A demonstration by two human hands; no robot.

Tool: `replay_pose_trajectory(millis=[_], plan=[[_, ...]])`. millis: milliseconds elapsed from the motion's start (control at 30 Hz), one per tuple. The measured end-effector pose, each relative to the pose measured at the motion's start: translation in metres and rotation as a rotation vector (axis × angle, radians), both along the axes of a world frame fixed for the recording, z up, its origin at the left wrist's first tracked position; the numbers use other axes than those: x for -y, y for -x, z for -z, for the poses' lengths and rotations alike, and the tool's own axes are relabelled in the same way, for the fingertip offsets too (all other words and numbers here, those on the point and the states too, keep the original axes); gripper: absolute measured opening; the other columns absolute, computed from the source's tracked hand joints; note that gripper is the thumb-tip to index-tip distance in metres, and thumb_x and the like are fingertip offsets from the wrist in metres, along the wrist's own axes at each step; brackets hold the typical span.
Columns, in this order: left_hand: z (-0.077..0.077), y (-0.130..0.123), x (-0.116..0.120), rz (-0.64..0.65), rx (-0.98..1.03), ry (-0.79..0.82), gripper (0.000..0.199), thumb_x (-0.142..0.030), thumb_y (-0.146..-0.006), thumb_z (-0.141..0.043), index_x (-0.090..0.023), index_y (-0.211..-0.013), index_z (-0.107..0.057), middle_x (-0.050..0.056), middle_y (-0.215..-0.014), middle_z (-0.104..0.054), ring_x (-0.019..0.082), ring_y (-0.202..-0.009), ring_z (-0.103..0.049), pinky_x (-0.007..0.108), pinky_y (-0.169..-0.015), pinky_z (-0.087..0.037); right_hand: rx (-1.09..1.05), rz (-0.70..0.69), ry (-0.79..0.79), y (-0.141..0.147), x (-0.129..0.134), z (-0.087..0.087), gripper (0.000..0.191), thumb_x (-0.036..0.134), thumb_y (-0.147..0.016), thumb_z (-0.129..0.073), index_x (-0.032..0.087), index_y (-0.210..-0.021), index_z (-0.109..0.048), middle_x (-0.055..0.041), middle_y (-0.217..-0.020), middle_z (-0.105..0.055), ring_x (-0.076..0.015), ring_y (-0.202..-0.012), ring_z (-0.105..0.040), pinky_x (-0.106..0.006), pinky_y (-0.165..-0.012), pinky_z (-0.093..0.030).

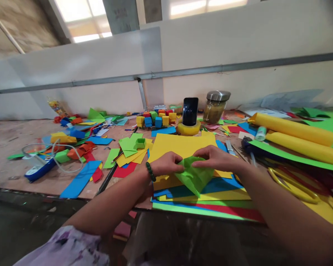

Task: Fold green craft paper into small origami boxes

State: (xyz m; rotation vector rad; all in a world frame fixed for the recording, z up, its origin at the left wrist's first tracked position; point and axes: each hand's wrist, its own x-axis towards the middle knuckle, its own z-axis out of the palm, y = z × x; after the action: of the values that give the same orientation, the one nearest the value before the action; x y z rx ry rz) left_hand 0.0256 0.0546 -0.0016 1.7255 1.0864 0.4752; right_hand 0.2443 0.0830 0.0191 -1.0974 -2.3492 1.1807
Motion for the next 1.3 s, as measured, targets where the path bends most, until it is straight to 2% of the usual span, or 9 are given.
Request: replay_pose_trajectory(millis=[100,167,367,533,633,767,933,1100,1300], plan=[[-0.002,-0.005,0.004,0.011,-0.050,-0.058,0.010,-0.019,-0.067,-0.055,-0.012,-0.061,-0.056,-0.005,-0.053,-0.041,0.005,-0.050,-0.037,0.018,-0.045,-0.025,0.032,-0.006,0.003,0.001,-0.002,0.001,0.034,0.047,-0.070,-0.067,0.014,-0.063,-0.067,0.0024,-0.055,-0.051,-0.0096,-0.053,-0.042,-0.023,-0.048,-0.029],[-0.005,-0.006,0.004,-0.022,0.030,-0.036,0.008,-0.019,-0.067,-0.058,-0.011,-0.065,-0.059,-0.004,-0.055,-0.046,0.006,-0.052,-0.040,0.017,-0.046,-0.027,-0.012,0.054,0.004,0.003,-0.001,-0.002,0.034,0.046,-0.069,-0.067,0.015,-0.056,-0.063,0.0033,-0.050,-0.046,-0.0086,-0.050,-0.039,-0.023,-0.046,-0.028],[-0.011,0.010,-0.006,-0.182,0.348,0.304,0.032,-0.021,-0.055,-0.074,-0.010,-0.083,-0.066,0.003,-0.073,-0.066,0.011,-0.063,-0.059,0.022,-0.061,-0.046,-0.232,0.268,-0.002,0.004,0.002,-0.012,0.034,0.050,-0.064,-0.070,0.017,-0.055,-0.064,0.0021,-0.051,-0.049,-0.0094,-0.050,-0.041,-0.023,-0.046,-0.031],[-0.014,0.019,-0.008,-0.295,0.283,0.298,0.020,-0.017,-0.057,-0.072,-0.009,-0.074,-0.066,0.004,-0.069,-0.067,0.011,-0.057,-0.059,0.023,-0.058,-0.047,-0.151,0.114,0.173,-0.002,-0.001,-0.004,0.036,0.051,-0.063,-0.072,0.016,-0.070,-0.071,-0.0003,-0.061,-0.060,-0.0129,-0.057,-0.050,-0.025,-0.052,-0.039],[-0.016,0.016,-0.005,-0.254,0.227,0.283,0.016,-0.015,-0.060,-0.068,-0.009,-0.075,-0.067,0.003,-0.068,-0.066,0.011,-0.057,-0.060,0.022,-0.057,-0.047,-0.121,0.067,0.144,-0.003,-0.003,0.000,0.038,0.052,-0.066,-0.072,0.016,-0.075,-0.070,-0.0006,-0.066,-0.061,-0.0131,-0.062,-0.052,-0.024,-0.054,-0.040],[-0.018,0.014,-0.003,-0.198,0.162,0.249,0.015,-0.013,-0.060,-0.064,-0.009,-0.075,-0.066,0.000,-0.062,-0.063,0.008,-0.052,-0.055,0.018,-0.051,-0.043,-0.105,0.125,0.095,-0.003,-0.002,-0.001,0.045,0.059,-0.068,-0.067,0.015,-0.059,-0.062,0.0030,-0.052,-0.047,-0.0084,-0.051,-0.039,-0.023,-0.046,-0.028],[-0.019,0.018,-0.004,-0.148,0.124,0.241,0.017,-0.016,-0.059,-0.064,-0.010,-0.075,-0.065,-0.001,-0.061,-0.061,0.008,-0.050,-0.054,0.019,-0.049,-0.042,-0.121,0.027,0.167,-0.004,-0.002,-0.002,0.040,0.054,-0.068,-0.069,0.016,-0.080,-0.070,0.0009,-0.065,-0.058,-0.0107,-0.058,-0.046,-0.024,-0.052,-0.034],[-0.016,0.012,-0.002,-0.089,0.085,0.187,0.013,-0.016,-0.061,-0.060,-0.010,-0.072,-0.064,-0.002,-0.056,-0.057,0.007,-0.048,-0.050,0.017,-0.046,-0.038,0.003,0.178,-0.109,0.002,-0.005,0.009,0.039,0.051,-0.073,-0.061,0.015,-0.056,-0.062,0.0040,-0.049,-0.039,-0.0080,-0.050,-0.033,-0.023,-0.045,-0.022],[-0.010,0.009,0.000,-0.007,0.075,0.200,0.017,-0.017,-0.064,-0.058,-0.011,-0.078,-0.065,-0.001,-0.063,-0.059,0.008,-0.053,-0.053,0.018,-0.051,-0.042,-0.017,0.214,0.012,0.004,-0.005,0.006,0.032,0.046,-0.060,-0.070,0.016,-0.061,-0.062,0.0035,-0.051,-0.049,-0.0089,-0.050,-0.039,-0.023,-0.045,-0.027]])
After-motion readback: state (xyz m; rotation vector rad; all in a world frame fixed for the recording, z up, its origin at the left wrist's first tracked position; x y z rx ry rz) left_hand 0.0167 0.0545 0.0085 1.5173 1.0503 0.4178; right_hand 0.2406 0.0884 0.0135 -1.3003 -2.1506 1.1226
